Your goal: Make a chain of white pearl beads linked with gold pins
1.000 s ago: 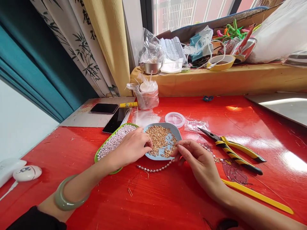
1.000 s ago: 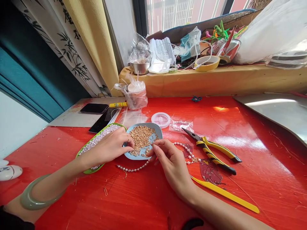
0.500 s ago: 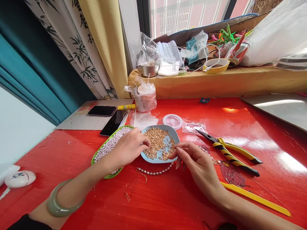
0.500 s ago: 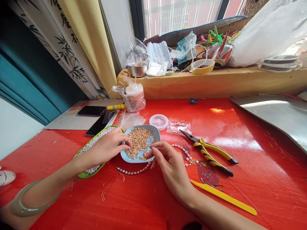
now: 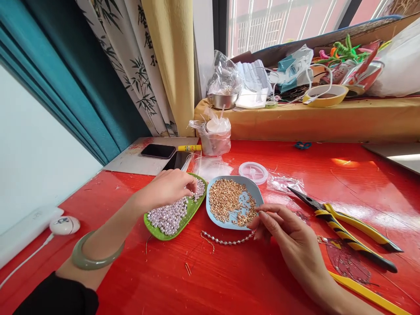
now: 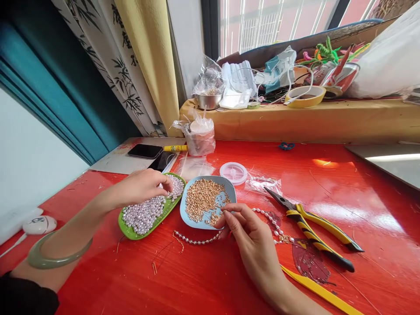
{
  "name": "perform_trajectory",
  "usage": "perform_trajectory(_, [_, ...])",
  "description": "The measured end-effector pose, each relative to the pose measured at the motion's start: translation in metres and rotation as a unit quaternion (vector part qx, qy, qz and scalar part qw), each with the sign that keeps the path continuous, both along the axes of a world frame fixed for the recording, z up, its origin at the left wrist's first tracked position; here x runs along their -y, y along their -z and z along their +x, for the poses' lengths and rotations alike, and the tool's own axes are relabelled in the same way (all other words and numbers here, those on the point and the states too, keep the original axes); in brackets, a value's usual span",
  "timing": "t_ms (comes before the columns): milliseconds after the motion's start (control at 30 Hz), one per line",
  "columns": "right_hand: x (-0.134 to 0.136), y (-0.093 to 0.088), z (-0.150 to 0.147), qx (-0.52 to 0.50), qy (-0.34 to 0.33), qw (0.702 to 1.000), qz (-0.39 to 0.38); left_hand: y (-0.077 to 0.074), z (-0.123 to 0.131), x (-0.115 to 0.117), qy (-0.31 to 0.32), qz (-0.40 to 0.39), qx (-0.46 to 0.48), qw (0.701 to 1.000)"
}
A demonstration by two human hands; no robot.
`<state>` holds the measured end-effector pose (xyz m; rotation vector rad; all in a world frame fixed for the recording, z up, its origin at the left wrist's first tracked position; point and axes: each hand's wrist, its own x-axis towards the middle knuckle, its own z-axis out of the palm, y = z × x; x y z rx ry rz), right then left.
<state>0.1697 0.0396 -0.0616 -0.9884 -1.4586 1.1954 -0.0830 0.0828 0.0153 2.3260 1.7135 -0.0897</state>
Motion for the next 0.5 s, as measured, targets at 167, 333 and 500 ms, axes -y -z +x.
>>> perform_trajectory(167, [0.001,0.0,0.0,0.015,0.011,1.0,0.016,0.012,-0.001,-0.003,0.003,0.001,-0.022,1.0])
perform_trajectory(333, [0.001,-0.002,-0.002,0.019,0.017,1.0,0.015,0.016,-0.003,-0.006,0.008,-0.019,-0.017,1.0])
perform_trajectory(500, [0.001,-0.005,-0.003,0.029,0.018,0.999,0.008,0.019,-0.002,-0.007,-0.006,-0.018,-0.012,1.0])
